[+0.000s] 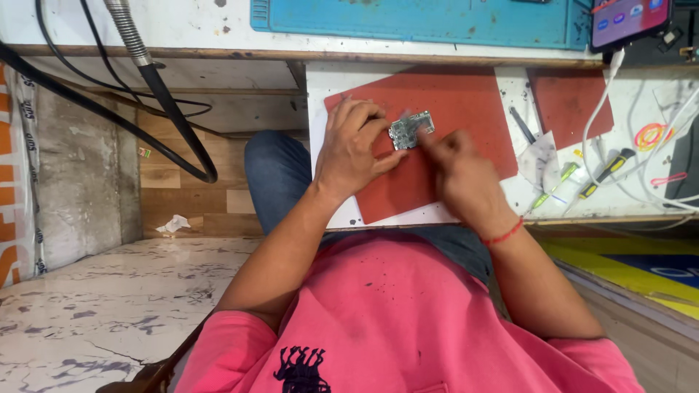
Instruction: The person scrapes a small circuit board with a metal tool on a red mat, then uses a hot air gun to apply heat to the board. The person holds the board with one hand while operating the tool with the other.
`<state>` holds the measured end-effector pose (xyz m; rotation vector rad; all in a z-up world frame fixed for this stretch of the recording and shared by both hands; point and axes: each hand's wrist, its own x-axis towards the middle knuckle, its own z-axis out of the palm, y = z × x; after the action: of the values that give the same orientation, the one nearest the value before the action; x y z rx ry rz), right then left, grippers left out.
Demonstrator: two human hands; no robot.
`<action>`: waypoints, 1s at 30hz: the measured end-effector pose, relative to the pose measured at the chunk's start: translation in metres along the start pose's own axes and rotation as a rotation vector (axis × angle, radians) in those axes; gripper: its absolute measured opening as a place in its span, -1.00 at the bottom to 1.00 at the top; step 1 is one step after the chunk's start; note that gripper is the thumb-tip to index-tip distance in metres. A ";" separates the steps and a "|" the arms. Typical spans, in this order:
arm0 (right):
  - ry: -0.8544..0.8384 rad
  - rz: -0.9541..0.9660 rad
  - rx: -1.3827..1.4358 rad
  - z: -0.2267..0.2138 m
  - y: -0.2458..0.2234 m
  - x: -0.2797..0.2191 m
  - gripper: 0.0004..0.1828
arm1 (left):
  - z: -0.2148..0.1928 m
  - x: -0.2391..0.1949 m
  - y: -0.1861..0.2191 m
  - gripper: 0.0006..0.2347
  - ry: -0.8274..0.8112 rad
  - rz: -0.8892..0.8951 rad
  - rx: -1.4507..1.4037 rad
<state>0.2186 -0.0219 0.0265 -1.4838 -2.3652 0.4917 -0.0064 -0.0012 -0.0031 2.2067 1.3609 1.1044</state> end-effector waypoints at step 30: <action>-0.167 0.072 0.037 -0.002 -0.009 0.000 -0.39 | 0.000 -0.002 -0.002 -0.62 -0.048 -0.018 0.012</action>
<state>0.2125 -0.0251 0.0320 -1.5723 -2.4191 0.6988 -0.0085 -0.0017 -0.0049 2.2108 1.3681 1.0335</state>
